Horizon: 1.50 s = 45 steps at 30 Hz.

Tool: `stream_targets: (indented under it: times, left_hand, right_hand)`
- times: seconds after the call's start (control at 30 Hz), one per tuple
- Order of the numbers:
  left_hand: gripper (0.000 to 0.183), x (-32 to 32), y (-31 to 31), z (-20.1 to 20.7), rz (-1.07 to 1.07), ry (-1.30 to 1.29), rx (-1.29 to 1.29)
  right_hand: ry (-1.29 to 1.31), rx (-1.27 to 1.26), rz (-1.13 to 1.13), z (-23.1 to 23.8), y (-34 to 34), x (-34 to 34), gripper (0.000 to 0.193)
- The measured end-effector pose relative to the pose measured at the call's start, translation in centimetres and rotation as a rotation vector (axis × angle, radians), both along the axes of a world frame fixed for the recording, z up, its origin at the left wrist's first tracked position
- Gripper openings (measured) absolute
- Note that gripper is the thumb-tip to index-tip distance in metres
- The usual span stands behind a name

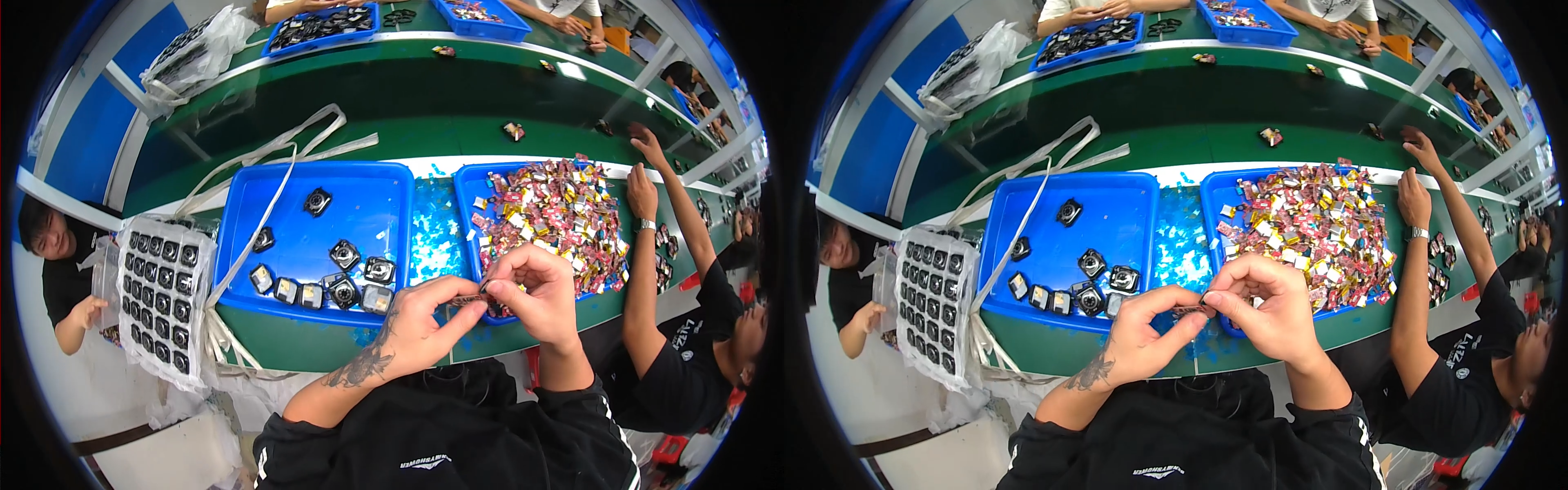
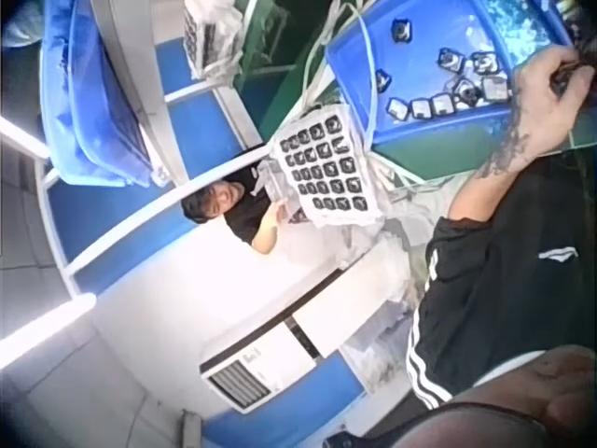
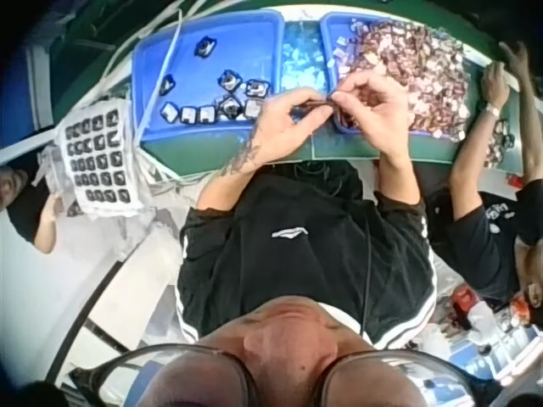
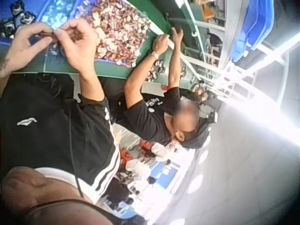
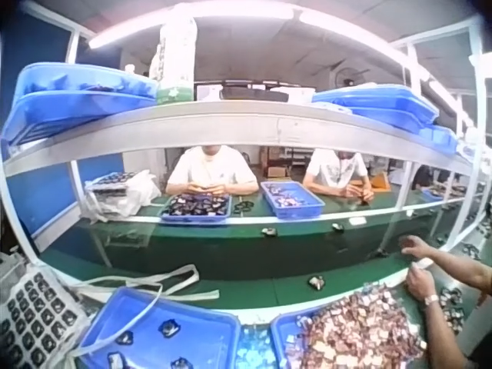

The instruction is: The recorder is assembling small electronic components, specifically placing smartwatch internal parts into blue trays on a production line.

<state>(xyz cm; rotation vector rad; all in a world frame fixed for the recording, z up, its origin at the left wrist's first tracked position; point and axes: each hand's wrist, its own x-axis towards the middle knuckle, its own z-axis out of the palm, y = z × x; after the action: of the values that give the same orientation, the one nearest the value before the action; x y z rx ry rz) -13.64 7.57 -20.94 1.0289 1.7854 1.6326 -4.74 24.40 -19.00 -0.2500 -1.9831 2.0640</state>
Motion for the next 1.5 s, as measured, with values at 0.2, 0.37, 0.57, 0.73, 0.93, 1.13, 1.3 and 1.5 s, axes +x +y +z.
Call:
stream_targets:
  times: [0.2,0.37,0.57,0.73,0.93,1.13,1.3,1.5]
  left_hand:
    - [0.011,0.3,-1.1,-0.5,0.083,-0.037,-0.051]
    - [0.013,0.7,-1.5,-1.5,0.2,-0.166,0.011]
    - [0.013,1.3,-1.8,-2.4,0.255,-0.421,0.079]
    - [0.013,0.8,-2.4,-2.9,0.199,-0.204,0.062]
    - [0.012,0.6,-2.3,-2.9,0.188,-0.064,0.038]
    - [0.013,0.8,-2.2,-3.9,0.267,-0.198,0.074]
    - [0.013,0.6,-2.6,-4.1,0.268,-0.34,0.134]
    - [0.017,0.7,-3.1,-3.7,-0.06,-0.811,0.233]
  right_hand:
    - [0.023,0.146,0.008,-1.2,-1.5,-0.9,0.01]
    - [0.176,0.679,-0.074,-0.8,-2.8,-1.8,0.014]
    - [-0.012,0.368,-0.097,-2.2,-3.0,-0.5,0.011]
    - [0.02,0.417,0.003,-1.9,-2.5,-1.6,0.011]
    - [0.011,0.574,-0.005,-2.0,-3.2,-1.7,0.013]
    - [0.2,1.07,-0.121,-2.7,-4.6,-1.6,0.02]
    - [0.002,0.931,-0.107,-2.6,-3.0,-1.7,0.021]
    - [0.067,0.371,0.194,-2.7,-1.7,-1.1,0.023]
